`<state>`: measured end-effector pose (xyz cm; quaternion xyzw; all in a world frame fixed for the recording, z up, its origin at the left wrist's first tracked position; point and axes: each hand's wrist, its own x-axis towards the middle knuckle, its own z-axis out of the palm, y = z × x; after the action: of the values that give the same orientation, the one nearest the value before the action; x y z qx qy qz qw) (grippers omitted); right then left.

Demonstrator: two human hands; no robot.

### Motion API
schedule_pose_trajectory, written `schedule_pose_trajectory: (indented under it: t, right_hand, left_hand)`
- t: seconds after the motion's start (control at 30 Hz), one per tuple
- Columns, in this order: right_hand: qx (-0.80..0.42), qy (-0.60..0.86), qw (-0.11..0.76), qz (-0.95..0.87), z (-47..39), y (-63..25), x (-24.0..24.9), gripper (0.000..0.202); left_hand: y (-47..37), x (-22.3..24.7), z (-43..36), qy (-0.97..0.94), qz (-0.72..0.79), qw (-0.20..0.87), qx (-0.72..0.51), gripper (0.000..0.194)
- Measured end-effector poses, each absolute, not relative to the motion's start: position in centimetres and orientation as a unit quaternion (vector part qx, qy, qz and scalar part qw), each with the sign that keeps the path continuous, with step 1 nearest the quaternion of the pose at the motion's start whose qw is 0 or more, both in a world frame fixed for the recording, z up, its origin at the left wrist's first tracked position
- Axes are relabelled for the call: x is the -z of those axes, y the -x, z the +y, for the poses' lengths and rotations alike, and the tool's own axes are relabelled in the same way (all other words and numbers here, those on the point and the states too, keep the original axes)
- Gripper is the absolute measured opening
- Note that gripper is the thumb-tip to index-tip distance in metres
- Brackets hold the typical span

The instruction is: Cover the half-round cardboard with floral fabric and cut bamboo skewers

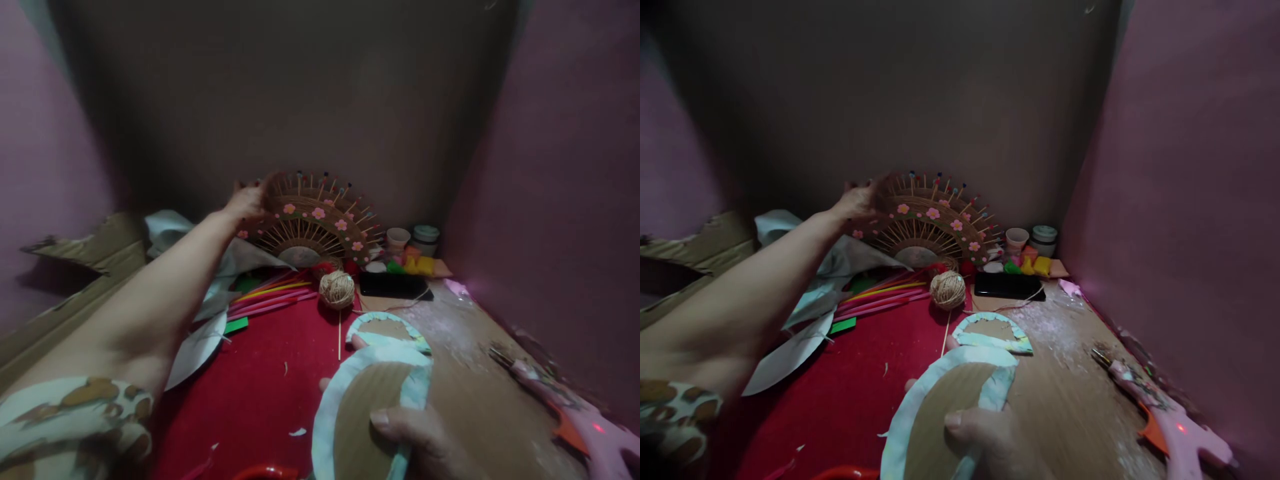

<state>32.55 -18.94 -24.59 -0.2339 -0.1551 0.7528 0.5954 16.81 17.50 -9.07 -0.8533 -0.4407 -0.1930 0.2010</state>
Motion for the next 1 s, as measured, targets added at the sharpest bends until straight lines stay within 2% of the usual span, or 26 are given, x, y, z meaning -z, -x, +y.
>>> schedule_pose_trajectory:
  t: [0.2,0.33,0.87,1.0]
  right_hand:
    - [-0.764,0.224,0.587,-0.147,-19.1,-32.3,24.3,0.075]
    - [-0.763,0.223,0.589,-0.145,-19.1,-32.1,24.0,0.074]
    - [-0.730,0.233,0.625,-0.147,-19.8,-31.7,23.3,0.066]
    - [-0.716,0.226,0.643,-0.148,-19.8,-31.8,23.3,0.057]
  left_hand:
    - [-16.9,8.6,17.4,0.873,-0.412,0.170,0.199,0.094]
    - [-17.6,7.5,16.6,0.861,-0.399,0.209,0.235,0.093]
    - [-19.3,-2.4,9.3,0.797,-0.321,0.324,0.396,0.088]
    - [-18.5,-5.4,5.5,0.778,-0.308,0.342,0.427,0.087]
